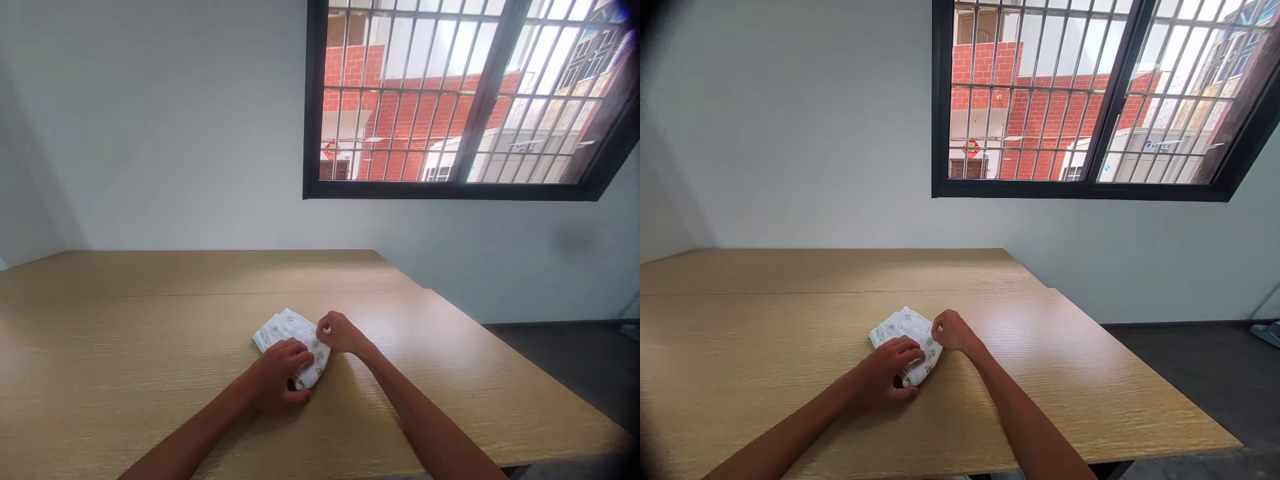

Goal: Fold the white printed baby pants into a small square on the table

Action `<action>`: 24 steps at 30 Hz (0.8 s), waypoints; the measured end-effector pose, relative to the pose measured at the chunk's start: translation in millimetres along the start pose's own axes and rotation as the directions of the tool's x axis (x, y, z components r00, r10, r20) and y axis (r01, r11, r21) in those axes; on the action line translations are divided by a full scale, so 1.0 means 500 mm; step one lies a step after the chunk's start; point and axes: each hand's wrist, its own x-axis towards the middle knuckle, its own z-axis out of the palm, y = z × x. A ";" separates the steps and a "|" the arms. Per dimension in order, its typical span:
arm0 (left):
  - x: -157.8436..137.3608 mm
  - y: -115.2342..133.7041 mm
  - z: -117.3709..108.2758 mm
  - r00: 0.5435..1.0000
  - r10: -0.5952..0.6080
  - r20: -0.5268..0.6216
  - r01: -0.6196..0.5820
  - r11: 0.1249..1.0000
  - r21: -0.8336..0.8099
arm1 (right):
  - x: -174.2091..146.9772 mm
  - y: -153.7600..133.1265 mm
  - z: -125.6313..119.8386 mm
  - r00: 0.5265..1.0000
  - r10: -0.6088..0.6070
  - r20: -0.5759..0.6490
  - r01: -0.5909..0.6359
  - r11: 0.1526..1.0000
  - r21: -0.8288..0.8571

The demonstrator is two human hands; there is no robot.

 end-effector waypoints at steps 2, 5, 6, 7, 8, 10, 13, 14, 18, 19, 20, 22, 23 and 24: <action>-0.005 -0.009 -0.008 1.000 -0.025 0.013 0.026 1.000 -0.017 | -0.002 -0.001 -0.010 0.997 0.049 0.054 -0.050 0.998 0.029; -0.013 -0.017 -0.019 0.997 -0.082 0.007 0.082 0.996 -0.044 | -0.006 -0.001 -0.025 0.979 0.115 0.167 -0.129 0.989 0.076; -0.015 -0.020 -0.022 0.995 -0.101 -0.003 0.100 0.993 -0.056 | -0.007 0.000 -0.030 0.975 0.112 0.193 -0.128 0.989 0.076; -0.016 -0.024 -0.025 0.993 -0.116 -0.012 0.114 0.991 -0.071 | -0.009 0.002 -0.035 0.976 0.081 0.201 -0.097 0.993 0.069; -0.017 -0.029 -0.027 0.992 -0.126 -0.019 0.124 0.988 -0.089 | -0.010 0.005 -0.039 0.980 0.016 0.196 -0.027 0.998 0.057; -0.018 -0.045 -0.031 0.990 -0.142 -0.024 0.137 0.981 -0.135 | -0.013 0.013 -0.043 0.967 -0.169 0.189 0.164 0.986 0.041; -0.019 -0.080 -0.036 0.980 -0.188 -0.059 0.166 0.951 -0.262 | -0.014 0.022 -0.037 0.895 -0.394 0.209 0.393 0.918 0.046; -0.020 -0.093 -0.037 0.972 -0.219 -0.081 0.184 0.932 -0.313 | -0.014 0.023 -0.033 0.883 -0.423 0.203 0.422 0.905 0.052; -0.029 -0.128 -0.044 0.940 -0.325 -0.102 0.242 0.848 -0.472 | -0.009 0.013 -0.021 0.876 -0.477 0.076 0.461 0.872 0.163; -0.032 -0.130 -0.047 0.947 -0.310 -0.085 0.228 0.835 -0.500 | -0.007 0.009 -0.021 0.870 -0.490 0.058 0.469 0.857 0.216; -0.036 -0.128 -0.050 0.959 -0.276 -0.062 0.204 0.828 -0.523 | -0.005 0.006 -0.021 0.867 -0.496 0.052 0.467 0.844 0.265; -0.042 -0.118 -0.054 0.976 -0.216 -0.033 0.165 0.825 -0.540 | -0.001 0.003 -0.023 0.881 -0.471 0.052 0.430 0.840 0.330; -0.043 -0.112 -0.054 0.978 -0.205 -0.024 0.160 0.827 -0.539 | 0.001 0.004 -0.022 0.896 -0.442 0.048 0.401 0.849 0.344; -0.042 -0.107 -0.052 0.979 -0.205 -0.015 0.164 0.825 -0.541 | 0.003 0.006 -0.021 0.913 -0.407 0.035 0.371 0.861 0.349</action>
